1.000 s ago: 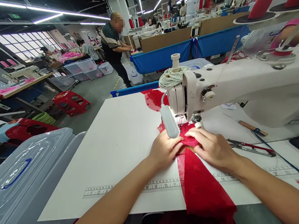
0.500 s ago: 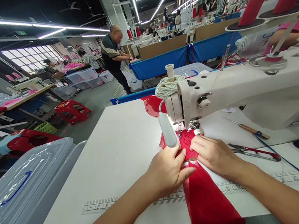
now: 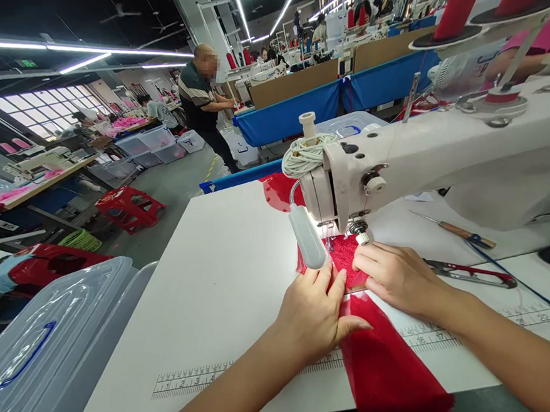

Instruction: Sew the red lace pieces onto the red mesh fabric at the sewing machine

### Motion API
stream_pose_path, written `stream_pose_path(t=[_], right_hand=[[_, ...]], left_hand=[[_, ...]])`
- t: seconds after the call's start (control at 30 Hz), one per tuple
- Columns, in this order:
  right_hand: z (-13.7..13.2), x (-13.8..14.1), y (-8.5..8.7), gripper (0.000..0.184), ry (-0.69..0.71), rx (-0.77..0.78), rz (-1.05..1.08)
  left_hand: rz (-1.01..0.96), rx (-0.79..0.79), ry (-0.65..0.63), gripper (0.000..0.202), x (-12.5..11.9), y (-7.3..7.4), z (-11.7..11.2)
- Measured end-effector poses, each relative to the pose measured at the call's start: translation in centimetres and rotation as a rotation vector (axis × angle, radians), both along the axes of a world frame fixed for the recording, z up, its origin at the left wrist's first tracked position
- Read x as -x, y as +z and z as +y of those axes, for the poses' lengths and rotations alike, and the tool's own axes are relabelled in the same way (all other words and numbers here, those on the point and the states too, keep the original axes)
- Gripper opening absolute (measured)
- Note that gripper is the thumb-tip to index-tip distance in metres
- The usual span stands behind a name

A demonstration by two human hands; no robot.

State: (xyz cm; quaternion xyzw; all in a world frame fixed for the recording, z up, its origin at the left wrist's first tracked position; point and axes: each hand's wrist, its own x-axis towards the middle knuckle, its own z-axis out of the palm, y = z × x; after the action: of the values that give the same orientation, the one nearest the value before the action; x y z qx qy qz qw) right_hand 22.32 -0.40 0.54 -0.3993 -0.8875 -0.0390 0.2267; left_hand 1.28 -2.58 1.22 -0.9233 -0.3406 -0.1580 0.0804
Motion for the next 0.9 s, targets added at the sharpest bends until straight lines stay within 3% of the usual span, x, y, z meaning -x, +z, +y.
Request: stream_pose_path(t=[0.7,0.9], right_hand=[[1.4,0.2,-0.9,0.015,-0.076,-0.072,-0.026],[1.5,0.1,-1.0,0.018,-0.078,-0.074,-0.009]], left_hand=[[0.093,-0.077,0.091,0.09,0.4,-1.2,0.6],[0.102,-0.095,0.143,0.093,0.1,-0.7,-0.2]])
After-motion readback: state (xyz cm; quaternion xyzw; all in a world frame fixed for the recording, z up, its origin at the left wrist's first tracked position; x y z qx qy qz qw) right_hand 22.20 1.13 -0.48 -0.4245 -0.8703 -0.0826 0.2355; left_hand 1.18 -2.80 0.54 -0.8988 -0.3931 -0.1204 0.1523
